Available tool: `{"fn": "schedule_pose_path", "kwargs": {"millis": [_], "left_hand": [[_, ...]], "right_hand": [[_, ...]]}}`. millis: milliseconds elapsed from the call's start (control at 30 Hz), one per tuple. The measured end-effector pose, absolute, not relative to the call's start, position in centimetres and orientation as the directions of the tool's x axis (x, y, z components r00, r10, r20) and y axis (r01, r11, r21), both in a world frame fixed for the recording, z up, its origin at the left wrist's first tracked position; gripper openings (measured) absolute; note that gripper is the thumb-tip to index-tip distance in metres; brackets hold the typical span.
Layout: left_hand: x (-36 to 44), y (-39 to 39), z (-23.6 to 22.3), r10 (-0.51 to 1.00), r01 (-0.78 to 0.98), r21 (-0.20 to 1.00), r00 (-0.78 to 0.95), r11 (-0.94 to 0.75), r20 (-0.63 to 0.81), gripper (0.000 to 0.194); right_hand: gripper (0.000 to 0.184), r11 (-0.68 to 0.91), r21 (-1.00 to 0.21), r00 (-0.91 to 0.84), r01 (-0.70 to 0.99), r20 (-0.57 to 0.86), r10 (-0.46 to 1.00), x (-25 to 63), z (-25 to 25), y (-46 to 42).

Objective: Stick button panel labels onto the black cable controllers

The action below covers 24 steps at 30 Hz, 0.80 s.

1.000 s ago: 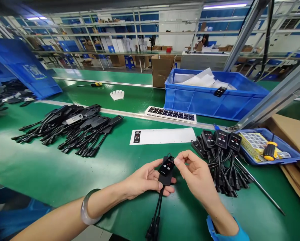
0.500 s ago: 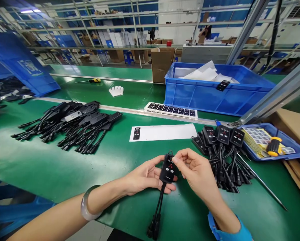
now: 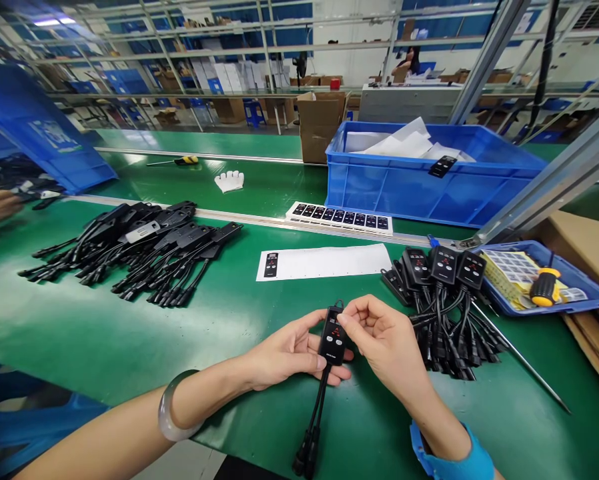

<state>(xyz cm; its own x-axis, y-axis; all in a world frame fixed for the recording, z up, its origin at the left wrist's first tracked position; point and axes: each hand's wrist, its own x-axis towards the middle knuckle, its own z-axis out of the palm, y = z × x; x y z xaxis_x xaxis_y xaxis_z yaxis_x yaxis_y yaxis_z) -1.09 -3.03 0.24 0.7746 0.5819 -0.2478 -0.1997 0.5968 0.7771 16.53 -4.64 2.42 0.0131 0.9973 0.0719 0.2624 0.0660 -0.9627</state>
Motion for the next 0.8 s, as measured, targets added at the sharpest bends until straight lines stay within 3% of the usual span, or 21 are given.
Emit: {"fn": "schedule_pose_path", "kwargs": {"millis": [800], "left_hand": [[-0.49, -3.31, -0.32, 0.63, -0.179, 0.826, 0.736, 0.534, -0.247, 0.061]], "right_hand": [[0.024, 0.006, -0.965, 0.112, 0.263, 0.037, 0.993, 16.09, 1.53, -4.69]]}}
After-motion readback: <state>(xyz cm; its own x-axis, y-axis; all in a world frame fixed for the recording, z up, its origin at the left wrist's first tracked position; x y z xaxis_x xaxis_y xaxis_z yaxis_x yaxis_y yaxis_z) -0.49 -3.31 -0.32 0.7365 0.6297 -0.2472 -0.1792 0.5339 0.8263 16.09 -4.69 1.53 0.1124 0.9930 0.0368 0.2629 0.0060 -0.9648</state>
